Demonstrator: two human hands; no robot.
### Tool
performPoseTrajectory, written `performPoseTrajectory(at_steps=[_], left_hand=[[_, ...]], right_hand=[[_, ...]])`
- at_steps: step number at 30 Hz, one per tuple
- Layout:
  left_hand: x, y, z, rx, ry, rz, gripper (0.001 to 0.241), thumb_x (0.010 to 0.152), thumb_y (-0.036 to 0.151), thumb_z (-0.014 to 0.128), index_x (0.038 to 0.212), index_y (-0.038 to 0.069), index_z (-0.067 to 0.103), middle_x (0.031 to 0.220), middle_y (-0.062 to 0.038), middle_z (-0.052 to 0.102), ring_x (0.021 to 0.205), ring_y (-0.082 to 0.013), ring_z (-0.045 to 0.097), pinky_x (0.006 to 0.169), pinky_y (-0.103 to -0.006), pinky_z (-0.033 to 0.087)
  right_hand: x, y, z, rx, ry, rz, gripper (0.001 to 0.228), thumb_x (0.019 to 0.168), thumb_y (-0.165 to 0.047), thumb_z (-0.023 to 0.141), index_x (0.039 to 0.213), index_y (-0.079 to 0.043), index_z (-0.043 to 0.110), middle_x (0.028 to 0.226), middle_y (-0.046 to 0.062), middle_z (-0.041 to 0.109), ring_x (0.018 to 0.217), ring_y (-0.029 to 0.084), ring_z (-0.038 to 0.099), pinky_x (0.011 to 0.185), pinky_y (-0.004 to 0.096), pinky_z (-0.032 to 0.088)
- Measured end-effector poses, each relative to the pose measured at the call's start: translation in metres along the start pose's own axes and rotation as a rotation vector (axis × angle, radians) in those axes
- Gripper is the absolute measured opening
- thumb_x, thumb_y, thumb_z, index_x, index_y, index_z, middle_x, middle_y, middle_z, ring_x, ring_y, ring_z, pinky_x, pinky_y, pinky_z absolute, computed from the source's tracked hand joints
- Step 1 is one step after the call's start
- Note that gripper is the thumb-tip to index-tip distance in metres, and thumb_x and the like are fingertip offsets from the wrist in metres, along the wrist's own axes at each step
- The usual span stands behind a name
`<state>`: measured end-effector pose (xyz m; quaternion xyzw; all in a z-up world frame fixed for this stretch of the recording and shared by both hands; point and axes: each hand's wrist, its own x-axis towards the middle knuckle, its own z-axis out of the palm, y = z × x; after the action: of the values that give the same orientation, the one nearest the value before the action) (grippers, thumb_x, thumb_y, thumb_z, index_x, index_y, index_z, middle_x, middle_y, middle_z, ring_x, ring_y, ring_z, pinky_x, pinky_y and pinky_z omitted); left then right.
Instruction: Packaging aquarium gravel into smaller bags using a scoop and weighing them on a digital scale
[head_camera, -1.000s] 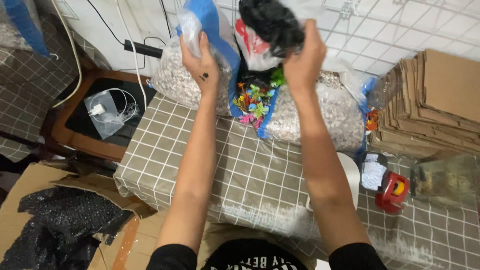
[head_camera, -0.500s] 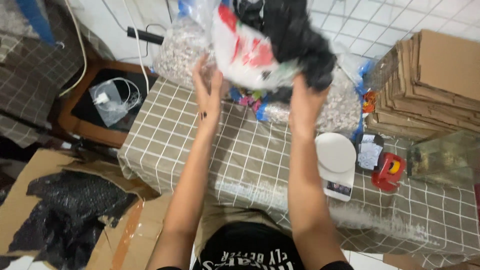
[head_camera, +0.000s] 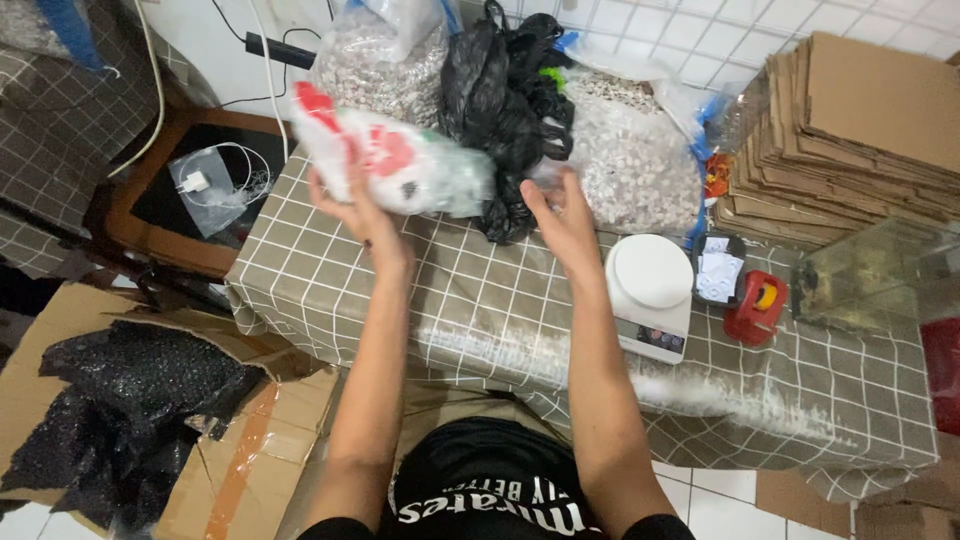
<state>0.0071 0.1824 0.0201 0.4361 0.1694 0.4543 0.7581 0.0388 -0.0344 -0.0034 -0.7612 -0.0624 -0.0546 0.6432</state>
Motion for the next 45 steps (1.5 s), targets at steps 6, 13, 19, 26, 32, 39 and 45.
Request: performPoseTrajectory(at_steps=[6,13,19,26,32,39,45], left_hand=[[-0.03,0.038,-0.012,0.197,-0.067,-0.002,0.07,0.102,0.052,0.064,0.151,0.016,0.028,0.159,-0.033,0.024,0.15,-0.0507,0.025,0.125,-0.0591,0.023],[-0.02,-0.005,-0.027,0.244,-0.247,0.188,0.057,0.106,0.04,0.06,0.149,0.014,0.033,0.154,-0.025,0.034,0.147,-0.04,0.033,0.125,-0.0513,0.018],[-0.022,-0.001,0.004,0.45,-0.542,0.284,0.063,0.102,0.035,0.069,0.151,0.01,0.037,0.149,-0.026,0.045,0.142,-0.0458,0.041,0.12,-0.0553,0.026],[-0.036,-0.031,0.027,0.657,-0.728,0.502,0.048,0.113,0.044,0.026,0.142,0.029,0.06,0.16,-0.012,0.029,0.151,-0.047,0.021,0.124,-0.0559,0.017],[-0.037,-0.035,0.014,0.922,-0.586,0.414,0.071,0.101,0.032,0.071,0.159,0.028,0.031,0.167,-0.016,0.001,0.154,-0.0475,-0.003,0.118,-0.0715,0.011],[-0.027,-0.062,0.011,0.642,-0.552,0.142,0.11,0.082,0.034,0.092,0.162,0.023,0.017,0.16,-0.027,0.007,0.15,-0.0557,0.014,0.119,-0.0715,0.02],[-0.029,-0.039,0.027,0.462,-0.642,-0.223,0.115,0.086,0.043,0.09,0.165,0.018,0.01,0.163,-0.035,0.008,0.151,-0.0552,0.011,0.115,-0.0745,0.018]], right_hand=[[-0.027,-0.073,-0.007,-0.316,0.221,-0.479,0.11,0.071,0.001,0.094,0.158,-0.006,0.026,0.156,0.028,0.022,0.149,0.053,0.021,0.125,0.064,0.021],[0.0,-0.041,0.009,-0.266,-0.289,-0.394,0.083,0.078,0.012,0.068,0.153,-0.018,0.052,0.148,0.018,0.052,0.142,0.043,0.046,0.118,0.056,0.032],[0.02,-0.004,-0.002,0.701,-0.374,-0.337,0.076,0.083,-0.025,0.072,0.153,-0.008,0.048,0.155,0.018,0.052,0.145,0.031,0.05,0.109,0.035,0.048],[0.031,0.03,-0.007,0.537,0.126,-0.169,0.04,0.097,-0.014,0.075,0.136,-0.011,0.065,0.112,-0.001,0.066,0.105,0.01,0.062,0.098,0.026,0.052],[0.042,0.049,-0.014,0.541,0.466,0.018,0.023,0.099,-0.021,0.065,0.122,-0.021,0.068,0.088,0.002,0.065,0.059,0.011,0.067,0.039,0.018,0.049],[0.052,0.09,-0.02,-0.144,0.731,-0.32,0.022,0.101,-0.022,0.069,0.122,-0.016,0.065,0.12,0.007,0.052,0.109,0.024,0.051,0.096,0.032,0.041],[0.008,0.023,0.01,0.07,0.396,-0.18,0.036,0.106,-0.011,0.044,0.141,-0.004,0.043,0.135,0.028,0.055,0.126,0.043,0.056,0.112,0.052,0.041]])
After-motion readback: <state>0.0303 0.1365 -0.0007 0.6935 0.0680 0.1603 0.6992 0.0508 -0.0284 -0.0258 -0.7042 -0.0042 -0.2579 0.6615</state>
